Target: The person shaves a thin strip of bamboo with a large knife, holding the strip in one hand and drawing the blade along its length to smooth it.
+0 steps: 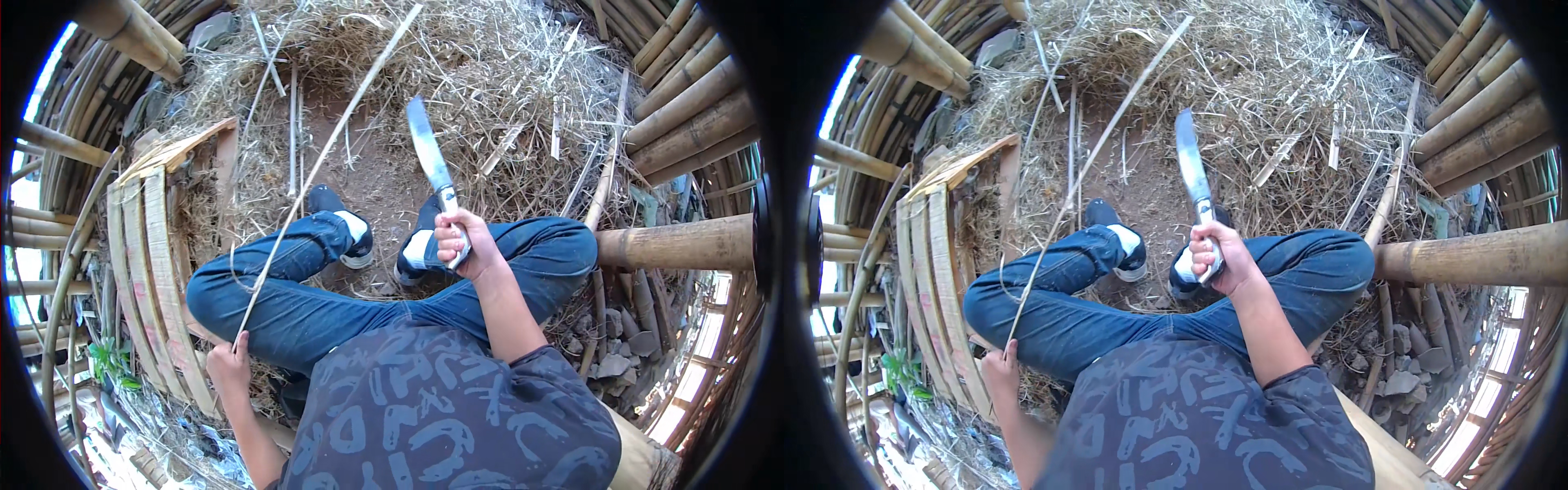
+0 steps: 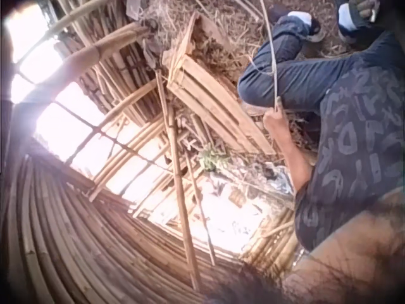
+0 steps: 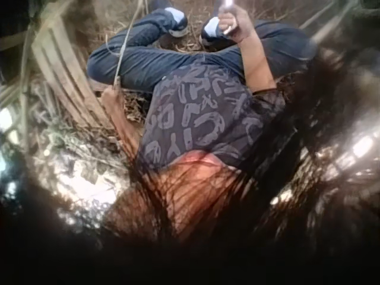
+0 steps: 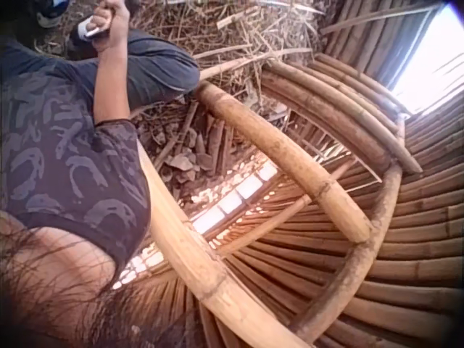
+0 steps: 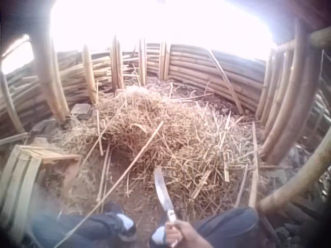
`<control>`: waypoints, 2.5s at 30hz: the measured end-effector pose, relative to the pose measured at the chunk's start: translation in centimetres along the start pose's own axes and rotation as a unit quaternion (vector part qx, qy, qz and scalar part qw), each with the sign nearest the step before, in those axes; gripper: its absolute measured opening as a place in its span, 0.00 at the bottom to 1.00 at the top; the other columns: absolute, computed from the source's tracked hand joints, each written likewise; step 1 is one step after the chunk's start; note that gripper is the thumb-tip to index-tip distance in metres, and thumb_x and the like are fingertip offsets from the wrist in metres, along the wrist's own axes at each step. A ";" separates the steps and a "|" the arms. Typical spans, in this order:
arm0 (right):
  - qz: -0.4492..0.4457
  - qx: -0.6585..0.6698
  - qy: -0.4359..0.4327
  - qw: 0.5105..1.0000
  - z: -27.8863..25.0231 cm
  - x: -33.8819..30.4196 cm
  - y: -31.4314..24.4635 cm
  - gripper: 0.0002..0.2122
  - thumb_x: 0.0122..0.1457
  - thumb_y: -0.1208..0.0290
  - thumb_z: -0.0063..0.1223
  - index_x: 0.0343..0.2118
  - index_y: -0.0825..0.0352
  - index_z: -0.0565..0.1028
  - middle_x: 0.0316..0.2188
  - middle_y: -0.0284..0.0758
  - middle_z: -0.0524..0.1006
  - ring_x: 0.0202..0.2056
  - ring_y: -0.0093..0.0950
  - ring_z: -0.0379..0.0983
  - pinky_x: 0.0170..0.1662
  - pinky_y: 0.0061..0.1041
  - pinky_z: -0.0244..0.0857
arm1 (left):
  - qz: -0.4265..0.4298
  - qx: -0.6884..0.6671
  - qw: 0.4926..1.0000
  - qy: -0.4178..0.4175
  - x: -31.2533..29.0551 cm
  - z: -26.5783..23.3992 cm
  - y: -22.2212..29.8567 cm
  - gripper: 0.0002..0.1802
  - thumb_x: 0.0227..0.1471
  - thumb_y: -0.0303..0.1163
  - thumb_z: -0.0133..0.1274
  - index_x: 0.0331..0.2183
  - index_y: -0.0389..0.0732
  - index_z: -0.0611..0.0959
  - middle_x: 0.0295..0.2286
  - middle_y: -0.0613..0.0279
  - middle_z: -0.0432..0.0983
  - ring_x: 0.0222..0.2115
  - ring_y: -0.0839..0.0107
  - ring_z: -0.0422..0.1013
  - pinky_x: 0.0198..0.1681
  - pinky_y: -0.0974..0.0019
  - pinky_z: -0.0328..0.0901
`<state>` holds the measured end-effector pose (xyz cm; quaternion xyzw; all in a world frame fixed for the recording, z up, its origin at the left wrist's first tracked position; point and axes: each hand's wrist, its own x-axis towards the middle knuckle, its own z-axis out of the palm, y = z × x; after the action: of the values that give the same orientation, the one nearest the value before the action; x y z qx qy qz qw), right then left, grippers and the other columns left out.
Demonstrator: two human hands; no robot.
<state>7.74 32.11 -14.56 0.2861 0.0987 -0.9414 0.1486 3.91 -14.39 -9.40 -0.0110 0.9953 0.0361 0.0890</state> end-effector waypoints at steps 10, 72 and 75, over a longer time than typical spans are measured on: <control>-0.277 -0.292 0.061 0.913 9.8 -8.6 1.4 0.10 0.53 0.74 0.54 0.35 0.68 0.68 0.15 0.28 0.66 0.13 0.20 0.65 0.18 0.25 0.65 | 0.078 -0.089 0.992 0.053 0.0 -5.7 1.5 0.36 0.56 0.59 0.44 0.19 0.32 0.77 0.14 0.43 0.67 0.19 0.45 0.67 0.24 0.50 0.58; -0.413 -0.639 0.162 0.629 10.5 -4.7 -12.6 0.10 0.56 0.67 0.58 0.28 0.68 0.72 0.15 0.25 0.68 0.13 0.14 0.62 0.16 0.14 0.54 | -0.031 0.010 0.999 -0.001 -6.4 -17.2 -1.7 0.37 0.42 0.62 0.59 0.14 0.35 0.68 0.10 0.51 0.58 0.14 0.51 0.57 0.20 0.54 0.50; -0.412 -0.598 0.147 0.672 12.9 -4.6 -10.6 0.09 0.57 0.67 0.57 0.29 0.68 0.72 0.14 0.26 0.67 0.12 0.14 0.61 0.15 0.14 0.53 | -0.071 0.086 0.994 0.013 -6.0 -19.0 -0.5 0.35 0.45 0.58 0.58 0.15 0.34 0.67 0.11 0.49 0.57 0.15 0.50 0.57 0.21 0.54 0.50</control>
<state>1.22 39.53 -0.32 0.2008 0.7686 -0.5930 -0.1315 6.43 -16.20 10.28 -0.0740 0.9925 -0.0565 0.0788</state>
